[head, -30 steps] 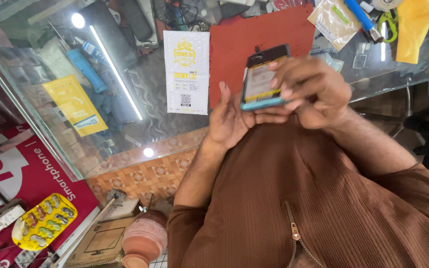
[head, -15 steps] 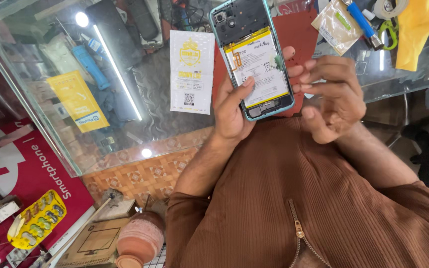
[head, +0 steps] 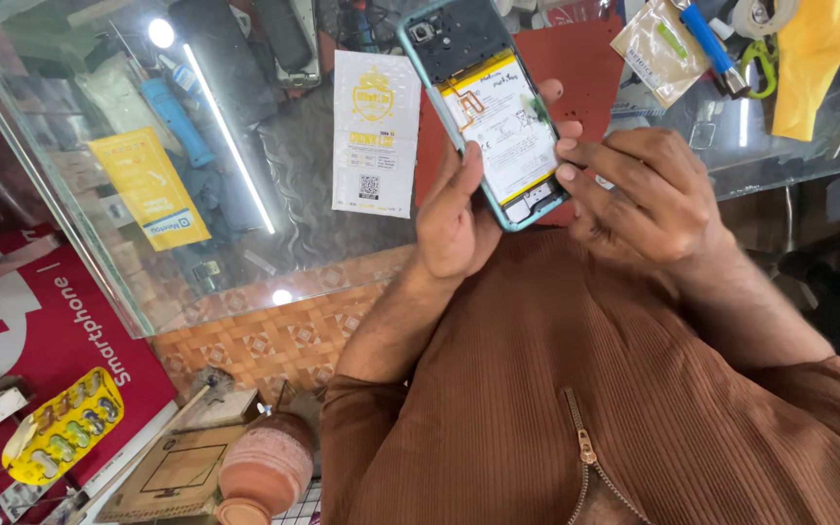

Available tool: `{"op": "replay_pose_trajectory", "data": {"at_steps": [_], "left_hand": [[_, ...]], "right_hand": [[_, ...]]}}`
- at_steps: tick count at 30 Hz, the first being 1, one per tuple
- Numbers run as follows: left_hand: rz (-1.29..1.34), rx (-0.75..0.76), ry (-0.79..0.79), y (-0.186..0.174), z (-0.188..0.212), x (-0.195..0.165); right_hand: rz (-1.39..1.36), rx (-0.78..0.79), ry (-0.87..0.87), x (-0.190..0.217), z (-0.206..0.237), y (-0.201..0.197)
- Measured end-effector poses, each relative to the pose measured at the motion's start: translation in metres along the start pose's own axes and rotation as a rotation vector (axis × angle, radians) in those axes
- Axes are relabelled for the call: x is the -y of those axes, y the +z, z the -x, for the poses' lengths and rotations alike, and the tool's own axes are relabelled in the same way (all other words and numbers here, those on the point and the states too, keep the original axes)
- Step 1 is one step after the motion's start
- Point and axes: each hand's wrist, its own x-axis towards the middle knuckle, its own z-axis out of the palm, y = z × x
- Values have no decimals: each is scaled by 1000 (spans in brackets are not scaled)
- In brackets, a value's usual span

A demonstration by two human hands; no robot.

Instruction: The person applies adhesive tape to the edges of a disassembled smartphone, then aligns and presses the back cover onto the frame. They use a plastic pry tool to separate the back cover again, remove the tape, and reposition the cover. The person repeats alignment and pressing actions on the back cover throughout the clip.

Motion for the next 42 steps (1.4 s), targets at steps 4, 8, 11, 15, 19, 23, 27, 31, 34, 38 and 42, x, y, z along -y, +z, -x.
{"op": "replay_pose_trajectory", "data": {"at_steps": [4, 8, 11, 15, 19, 23, 27, 31, 34, 38, 42], "left_hand": [[9, -36, -68, -14, -2, 3], [36, -93, -129, -23, -2, 4], [31, -58, -114, -25, -1, 5], [103, -106, -173, -27, -2, 6], [150, -93, -192, -29, -3, 9], [244, -98, -230, -31, -3, 12], [327, -89, -234, -31, -4, 19], [351, -87, -227, -30, -4, 22], [335, -93, -220, -30, -3, 21], [414, 8, -189, -25, -2, 19], [355, 82, -207, -17, -1, 13]], "right_hand": [[52, 106, -40, -2, -14, -10], [144, 189, -174, -7, -27, -22], [183, 211, -223, -10, -32, -23], [123, 223, -239, -15, -32, -26], [101, 198, -254, -21, -28, -23], [-62, 177, -181, -26, -22, -17], [-181, 108, -111, -30, -18, -10], [-223, 14, -110, -35, -14, -2], [-277, 13, -93, -39, -13, 2], [-398, -101, -69, -38, -11, 2], [-471, -150, -123, -40, -11, -2]]}}
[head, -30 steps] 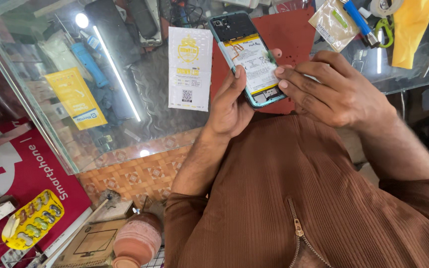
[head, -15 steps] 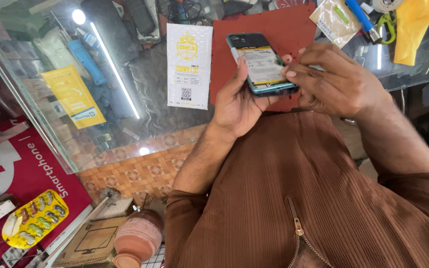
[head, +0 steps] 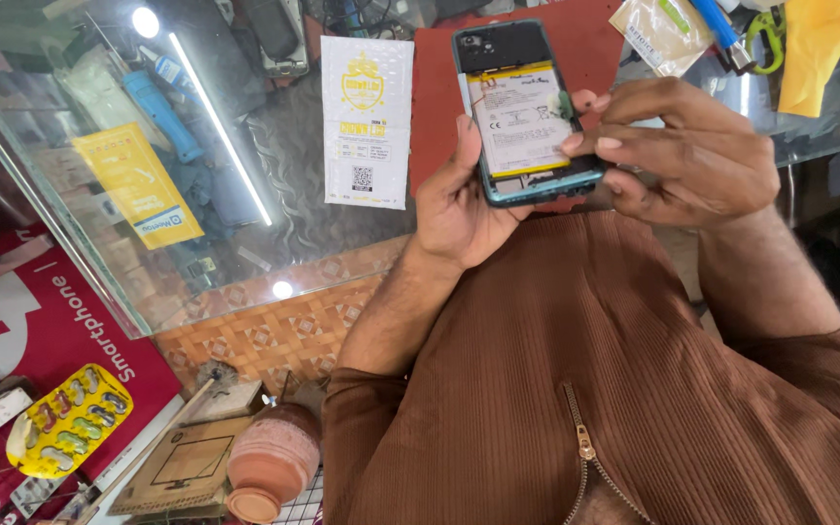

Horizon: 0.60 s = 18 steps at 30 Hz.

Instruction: The person applies adhesive tape to the edges of a disassembled smartphone, then aligns and presses the back cover onto the frame. They use a plastic pry tool to separate the back cover again, remove the tape, and reposition the cover. The person repeats alignment and pressing actions on the back cover throughout the clip.

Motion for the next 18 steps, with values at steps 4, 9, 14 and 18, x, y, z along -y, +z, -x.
{"op": "replay_pose_trajectory", "data": {"at_steps": [4, 9, 14, 18], "left_hand": [[-99, 37, -24, 7, -2, -3], [-151, 76, -47, 7, 0, -2], [-76, 58, -56, 3, 6, 0], [-127, 112, -15, 0, 4, 1]], "right_hand": [[-13, -3, -58, 6, -3, -4], [-56, -10, -4, 21, -5, -6], [-43, 14, -19, 25, -8, -8], [-29, 16, -43, 23, -5, -7]]}}
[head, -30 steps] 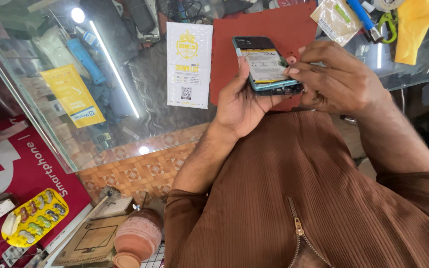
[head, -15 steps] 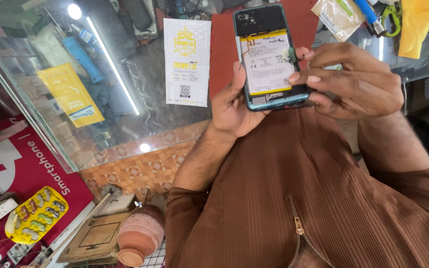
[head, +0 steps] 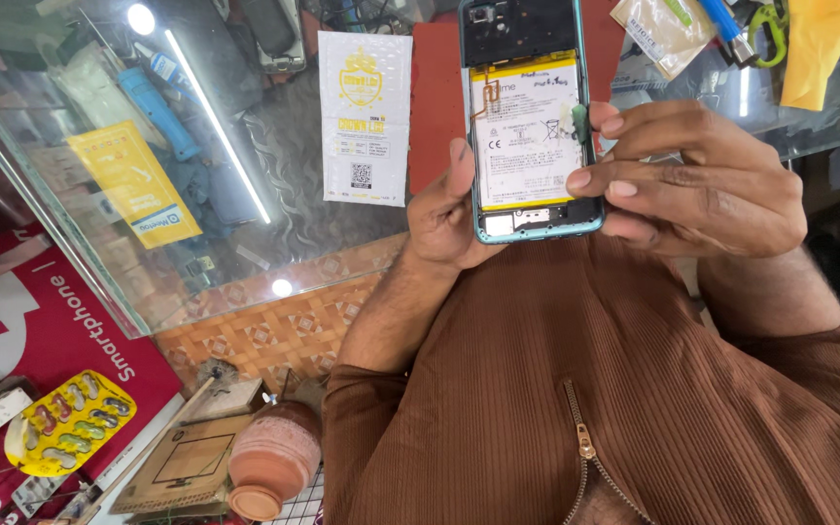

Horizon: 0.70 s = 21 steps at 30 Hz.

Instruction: The person applies adhesive tape to the edges of a disassembled smartphone, then aligns and presses the back cover onto the frame. They use a plastic pry tool to separate the back cover again, remove the tape, and reposition the cover. The person repeats alignment and pressing actions on the back cover throughout the clip.

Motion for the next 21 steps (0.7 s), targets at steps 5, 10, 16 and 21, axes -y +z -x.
{"op": "replay_pose_trajectory", "data": {"at_steps": [5, 10, 16, 21], "left_hand": [[-67, -14, 31, 7, -2, -4], [-355, -91, 97, 27, 5, -13], [-546, -120, 198, 35, 1, -9], [-651, -127, 233, 33, 4, -5]], "right_hand": [[-7, -36, 1, -4, 12, 3], [-18, -153, 29, -10, 23, 16], [5, -390, 323, 18, 30, 38], [287, -226, 303, 29, 19, 35]]}}
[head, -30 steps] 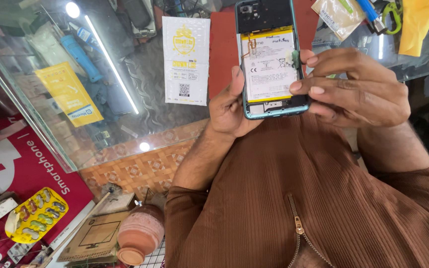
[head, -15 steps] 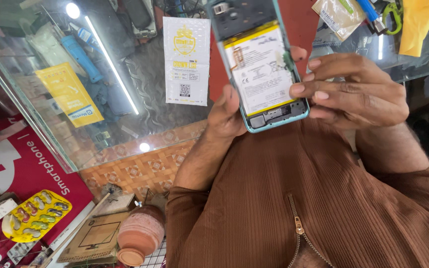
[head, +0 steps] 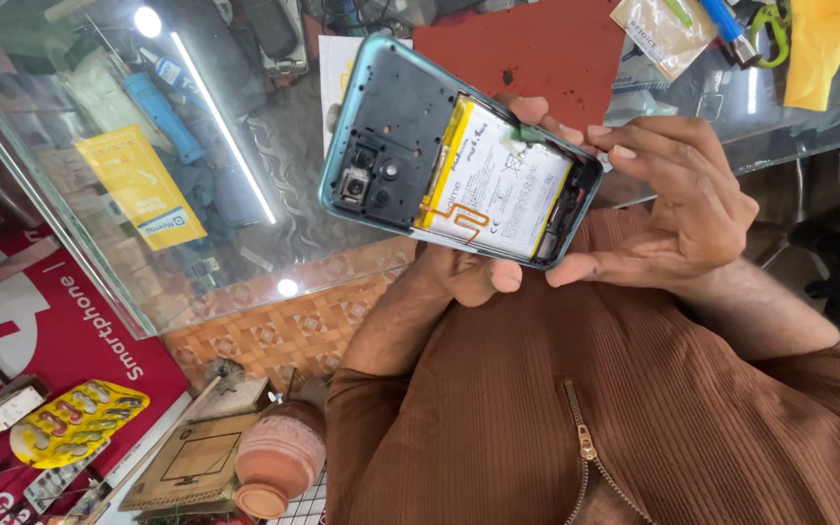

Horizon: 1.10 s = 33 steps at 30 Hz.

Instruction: The person applies adhesive tape to the edges of a disassembled smartphone, then aligns and presses the back cover onto the frame. They use a plastic pry tool to separate the back cover again, remove the tape, and reposition the cover. The person repeats alignment and pressing actions on the back cover throughout the clip.

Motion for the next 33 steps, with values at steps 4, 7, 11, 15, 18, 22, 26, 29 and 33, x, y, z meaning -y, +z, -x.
{"op": "replay_pose_trajectory", "data": {"at_steps": [4, 7, 11, 15, 18, 22, 26, 29, 33], "left_hand": [[-28, 16, 122, 0, 0, 6], [-42, -3, 104, 1, 1, 8], [-42, -27, 138, 0, 1, 12], [15, -97, 103, 1, 0, 19], [88, -117, 112, 3, -2, 25], [300, -127, 53, 5, -3, 32], [529, -154, -46, 5, 6, 34], [603, -169, -94, 4, 13, 34], [602, -121, -217, -1, 19, 32]], "right_hand": [[59, 26, -18, 4, -6, -3], [41, 9, -3, 4, -6, -2], [47, -5, -29, 3, -6, -4], [91, -8, -104, 1, -12, -8], [121, -48, -136, 1, -15, -3], [151, -83, -122, 2, -20, -1], [-108, 37, -73, 0, -26, -8], [-298, 120, -1, -6, -28, -12], [-384, 166, -9, -14, -27, -13]]}}
